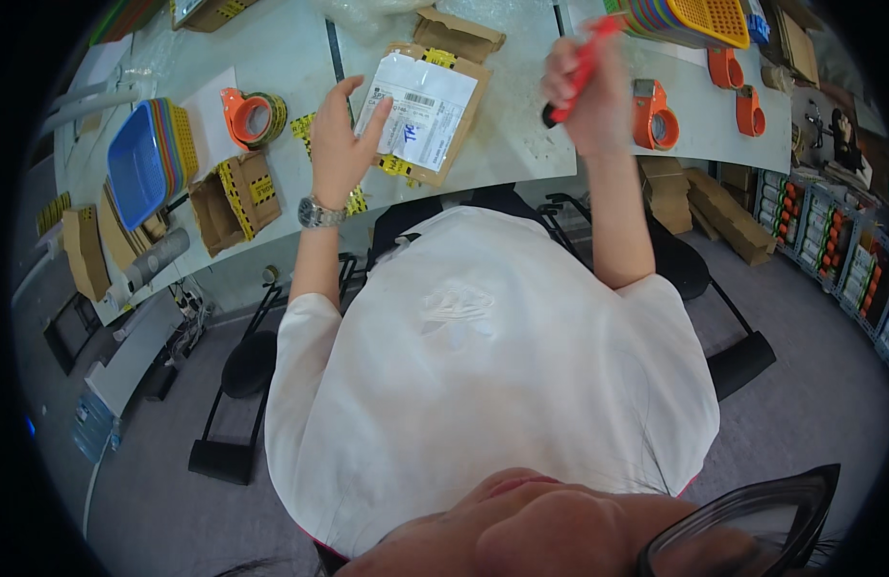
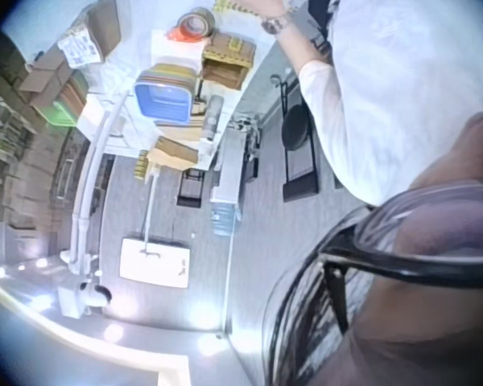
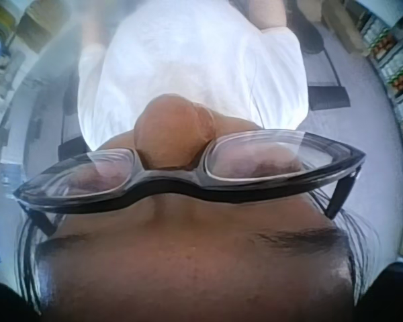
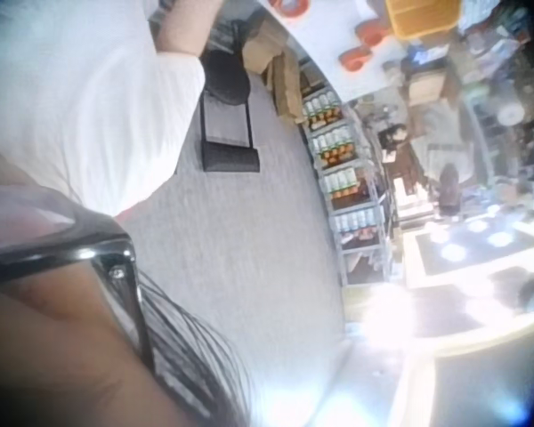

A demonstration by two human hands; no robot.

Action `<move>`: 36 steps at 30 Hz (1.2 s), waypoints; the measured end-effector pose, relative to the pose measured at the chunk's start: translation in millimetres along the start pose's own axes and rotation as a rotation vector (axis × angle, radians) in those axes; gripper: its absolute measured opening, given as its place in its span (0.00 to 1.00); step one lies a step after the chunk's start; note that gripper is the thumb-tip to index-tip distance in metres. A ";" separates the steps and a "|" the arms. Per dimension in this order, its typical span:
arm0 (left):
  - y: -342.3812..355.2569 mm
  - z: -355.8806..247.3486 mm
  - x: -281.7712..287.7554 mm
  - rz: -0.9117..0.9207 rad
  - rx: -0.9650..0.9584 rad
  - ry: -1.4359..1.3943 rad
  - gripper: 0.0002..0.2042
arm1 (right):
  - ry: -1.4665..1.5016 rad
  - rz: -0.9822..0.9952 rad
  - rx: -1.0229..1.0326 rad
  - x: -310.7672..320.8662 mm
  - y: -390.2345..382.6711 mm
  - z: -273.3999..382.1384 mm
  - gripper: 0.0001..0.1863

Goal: The person uses a red box cutter to open several small cardboard boxes on a cluttered packing table. They cut the tape on the boxes, open the flaps, and remove items wrapped in bubble wrap.

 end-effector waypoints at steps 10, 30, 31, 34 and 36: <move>17.5 -84.9 -0.6 0.028 -0.147 -0.291 0.15 | 0.463 0.792 0.639 -198.7 -112.1 192.4 0.11; -45.8 -269.1 121.0 0.554 -0.844 -1.421 0.29 | 0.353 0.698 0.901 -155.7 -141.8 221.0 0.08; -49.6 -282.3 131.7 0.636 -0.898 -1.448 0.29 | 0.276 0.655 0.872 -161.0 -139.0 217.6 0.08; -54.3 -301.8 172.9 0.552 -1.086 -1.465 0.29 | 0.151 0.720 0.782 -188.8 -147.4 214.4 0.06; -56.0 -309.4 188.4 0.575 -1.122 -1.450 0.28 | 0.052 0.658 0.863 -203.1 -168.4 225.9 0.05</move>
Point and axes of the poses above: each hand's wrist, its own y-axis towards the middle knuckle, its own x-axis out of the back of the hand, z = x × y, the point moved 10 cm from there along y, towards the middle knuckle, and after that the axes turned 3 degrees about -y, right-handed, at the moved point
